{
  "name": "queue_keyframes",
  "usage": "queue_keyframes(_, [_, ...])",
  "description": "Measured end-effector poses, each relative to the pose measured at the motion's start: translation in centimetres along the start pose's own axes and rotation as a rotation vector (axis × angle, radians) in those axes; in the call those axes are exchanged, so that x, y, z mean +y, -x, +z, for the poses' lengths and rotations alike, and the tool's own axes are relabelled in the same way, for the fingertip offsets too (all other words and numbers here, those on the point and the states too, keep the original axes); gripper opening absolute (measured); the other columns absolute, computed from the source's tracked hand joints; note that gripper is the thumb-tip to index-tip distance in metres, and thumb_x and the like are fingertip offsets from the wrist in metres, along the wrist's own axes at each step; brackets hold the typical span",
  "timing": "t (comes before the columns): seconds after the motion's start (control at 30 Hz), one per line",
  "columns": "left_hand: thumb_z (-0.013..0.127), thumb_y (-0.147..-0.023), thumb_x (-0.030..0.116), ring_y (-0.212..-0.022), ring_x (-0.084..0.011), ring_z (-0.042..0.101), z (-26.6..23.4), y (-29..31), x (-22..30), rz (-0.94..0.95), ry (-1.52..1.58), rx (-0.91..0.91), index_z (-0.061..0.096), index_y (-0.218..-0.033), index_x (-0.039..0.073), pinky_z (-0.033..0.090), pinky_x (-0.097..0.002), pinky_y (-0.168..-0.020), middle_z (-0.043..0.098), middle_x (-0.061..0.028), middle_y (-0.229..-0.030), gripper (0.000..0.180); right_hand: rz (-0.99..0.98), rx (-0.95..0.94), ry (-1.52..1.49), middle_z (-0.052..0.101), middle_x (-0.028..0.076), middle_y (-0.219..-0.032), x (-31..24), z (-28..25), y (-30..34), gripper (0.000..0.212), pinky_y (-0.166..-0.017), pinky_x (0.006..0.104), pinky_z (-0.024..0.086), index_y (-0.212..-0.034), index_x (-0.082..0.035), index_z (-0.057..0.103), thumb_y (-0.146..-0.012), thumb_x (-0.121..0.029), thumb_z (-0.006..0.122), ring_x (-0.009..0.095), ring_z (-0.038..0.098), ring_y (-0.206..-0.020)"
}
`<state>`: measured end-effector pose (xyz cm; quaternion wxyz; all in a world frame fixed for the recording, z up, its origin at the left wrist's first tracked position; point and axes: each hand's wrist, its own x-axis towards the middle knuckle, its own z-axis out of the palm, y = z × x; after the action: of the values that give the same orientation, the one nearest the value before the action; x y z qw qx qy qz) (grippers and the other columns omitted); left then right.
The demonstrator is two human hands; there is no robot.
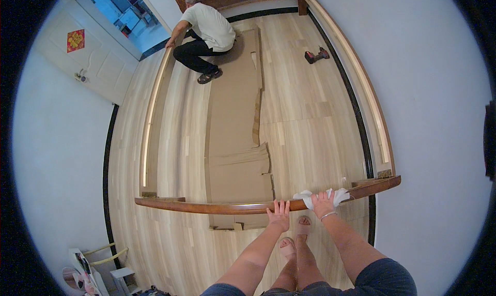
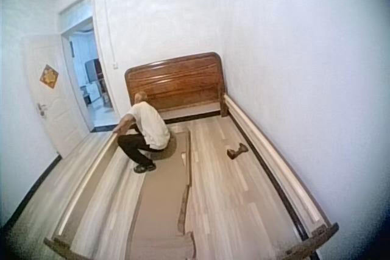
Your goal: The person wipes a black box with a cloth and assists another person in assembling a wooden bed frame by holding a wooden rail in place.
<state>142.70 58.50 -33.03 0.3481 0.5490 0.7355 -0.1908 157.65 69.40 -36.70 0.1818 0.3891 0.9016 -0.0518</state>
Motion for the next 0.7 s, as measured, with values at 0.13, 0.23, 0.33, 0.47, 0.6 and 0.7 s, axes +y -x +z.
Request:
queue_keyframes(0.13, [0.056, -0.074, 0.033, -0.128, -0.0336, 0.004, 0.2, -0.1, -0.2, 0.003, 0.002, 0.024, 0.002, -0.134, 0.009, 0.017, -0.0563, -0.097, 0.003, -0.0128, -0.139, 0.084, -0.006, 0.023, -0.004, 0.046, 0.010, -0.101, 0.0, 0.4, 0.0, 0.053, -0.093, 0.0590, 0.016, -0.108, -0.014, 0.043, -0.065, -0.034, 0.065, 0.028, 0.040, -0.104])
queue_keyframes(0.23, [0.057, -0.074, 0.033, -0.128, -0.0326, 0.004, -0.7, 0.5, -0.3, 0.006, -0.003, 0.024, 0.003, -0.134, 0.009, 0.017, -0.0550, -0.097, 0.003, -0.0123, -0.139, 0.085, -0.009, 0.051, -0.005, 0.046, 0.010, -0.100, 0.1, 0.8, -0.3, 0.053, -0.092, 0.0591, 0.016, -0.108, -0.015, 0.043, -0.064, -0.034, 0.066, 0.027, 0.040, -0.103])
queue_keyframes(0.33, [0.059, -0.073, 0.031, -0.128, -0.0320, 0.005, -1.8, 1.2, -0.5, 0.038, 0.078, 0.010, 0.005, -0.133, 0.009, 0.018, -0.0540, -0.097, 0.007, -0.0121, -0.139, 0.084, -0.005, 0.036, -0.036, 0.046, 0.010, -0.100, 0.3, 0.5, -0.2, 0.048, -0.092, 0.0591, 0.017, -0.106, -0.015, 0.045, -0.066, -0.033, 0.063, 0.027, 0.040, -0.103])
queue_keyframes(0.47, [0.060, -0.071, 0.027, -0.126, -0.0325, 0.010, 0.3, 0.9, -1.7, 0.093, 0.177, 0.126, 0.012, -0.132, 0.012, 0.020, -0.0548, -0.096, 0.013, -0.0127, -0.135, 0.079, 0.003, 0.014, -0.139, 0.048, 0.010, -0.095, 0.0, -1.1, 0.1, 0.025, -0.094, 0.0602, 0.011, -0.101, -0.015, 0.051, -0.078, -0.019, 0.042, 0.026, 0.042, -0.103])
queue_keyframes(0.6, [0.040, -0.080, 0.014, -0.128, -0.0278, 0.008, 0.3, 1.3, -3.0, -0.125, 0.152, 0.150, 0.011, -0.134, 0.016, 0.016, -0.0558, -0.097, 0.012, -0.0097, -0.138, 0.061, 0.021, 0.009, -0.143, 0.048, 0.011, -0.100, 0.1, -0.9, 0.2, 0.025, -0.095, 0.0600, 0.009, -0.102, -0.015, 0.051, -0.079, -0.019, 0.041, 0.026, 0.040, -0.105])
queue_keyframes(0.7, [0.044, -0.077, 0.013, -0.129, -0.0279, 0.004, 0.9, 1.5, -4.2, -0.133, 0.186, 0.073, 0.008, -0.134, 0.023, 0.018, -0.0542, -0.097, 0.007, -0.0098, -0.138, 0.068, 0.035, -0.029, -0.114, 0.047, 0.011, -0.104, 0.1, -0.8, 0.1, 0.026, -0.094, 0.0599, 0.010, -0.102, -0.015, 0.051, -0.080, -0.019, 0.039, 0.026, 0.039, -0.108])
